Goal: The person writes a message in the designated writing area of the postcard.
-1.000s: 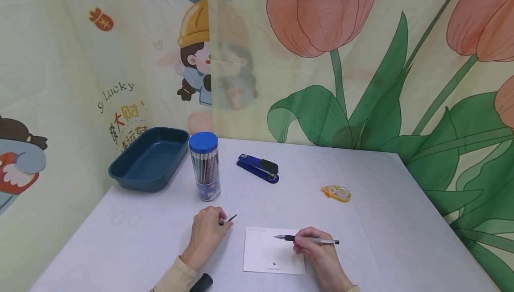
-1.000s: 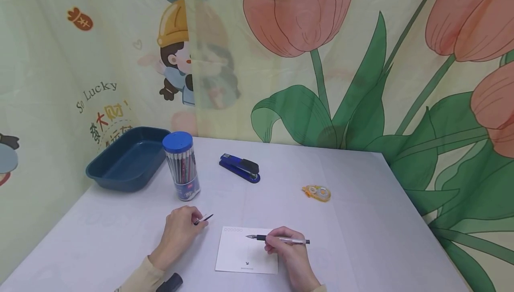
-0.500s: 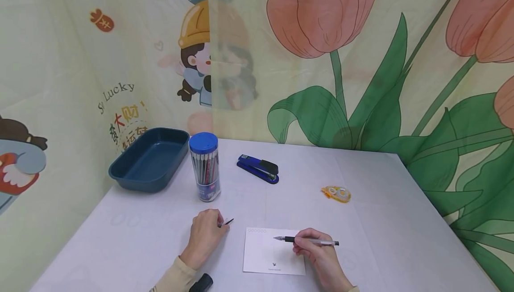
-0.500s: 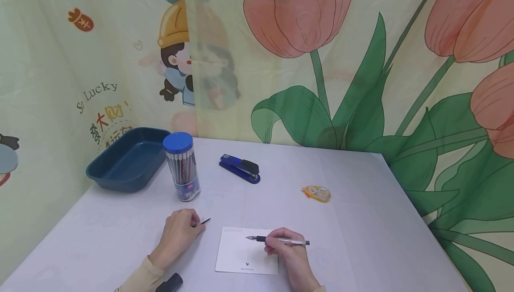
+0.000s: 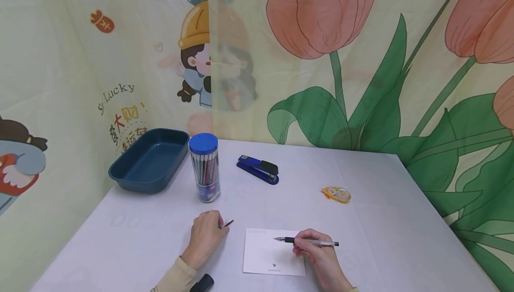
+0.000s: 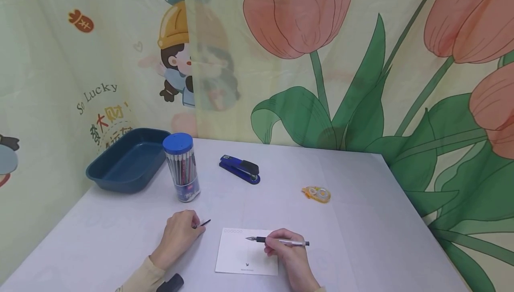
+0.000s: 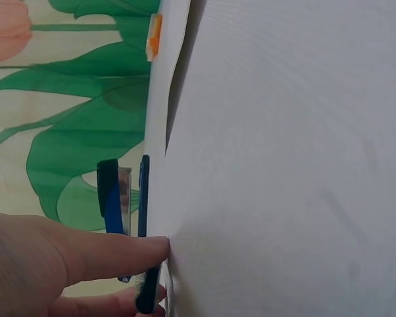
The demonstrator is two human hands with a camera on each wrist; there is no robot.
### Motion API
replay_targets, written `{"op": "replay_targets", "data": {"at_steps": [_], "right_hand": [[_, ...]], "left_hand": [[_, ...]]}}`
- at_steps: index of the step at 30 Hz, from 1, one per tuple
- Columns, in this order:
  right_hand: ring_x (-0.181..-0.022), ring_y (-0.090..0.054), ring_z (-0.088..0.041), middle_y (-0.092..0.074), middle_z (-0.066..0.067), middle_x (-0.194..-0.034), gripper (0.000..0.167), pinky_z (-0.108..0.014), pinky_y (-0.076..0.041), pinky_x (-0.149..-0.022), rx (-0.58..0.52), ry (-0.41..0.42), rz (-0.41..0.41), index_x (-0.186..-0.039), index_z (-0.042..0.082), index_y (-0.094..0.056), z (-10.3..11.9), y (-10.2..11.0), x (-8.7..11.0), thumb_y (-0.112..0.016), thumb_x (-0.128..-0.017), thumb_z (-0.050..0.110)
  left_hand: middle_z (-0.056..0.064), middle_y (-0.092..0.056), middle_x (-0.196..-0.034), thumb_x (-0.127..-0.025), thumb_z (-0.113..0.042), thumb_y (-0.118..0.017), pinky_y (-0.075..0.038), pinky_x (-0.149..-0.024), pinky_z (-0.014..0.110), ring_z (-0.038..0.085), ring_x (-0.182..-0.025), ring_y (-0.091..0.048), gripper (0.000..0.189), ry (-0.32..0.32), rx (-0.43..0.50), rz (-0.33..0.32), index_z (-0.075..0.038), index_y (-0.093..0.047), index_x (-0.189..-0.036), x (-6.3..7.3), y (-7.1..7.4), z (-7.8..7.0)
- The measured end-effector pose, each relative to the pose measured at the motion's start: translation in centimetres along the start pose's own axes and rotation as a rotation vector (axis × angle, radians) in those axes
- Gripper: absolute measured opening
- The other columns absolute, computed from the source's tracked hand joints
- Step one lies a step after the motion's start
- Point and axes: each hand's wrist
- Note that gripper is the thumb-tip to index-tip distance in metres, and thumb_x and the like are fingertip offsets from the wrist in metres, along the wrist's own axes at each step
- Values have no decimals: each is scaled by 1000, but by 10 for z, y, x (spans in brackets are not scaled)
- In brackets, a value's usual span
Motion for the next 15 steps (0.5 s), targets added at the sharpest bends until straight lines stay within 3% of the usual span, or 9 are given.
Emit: {"op": "replay_targets", "data": {"at_steps": [15], "right_hand": [[-69,-64,-10,-67,2,-77,14,-23,-55,-68,7,1,-1,-80,15,-66,-1,0,1,-62,-87,3]], "left_hand": [[6,-60,-66,-70,-4,-77,-45,-54,32,19,-61,-55,15,47,-14,36,-2,-62,-69,0,0,-4]]}}
Point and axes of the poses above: each hand's wrist, its own x-axis away from the middle knuckle, its own y-axis out of the back of the hand, z = x × y
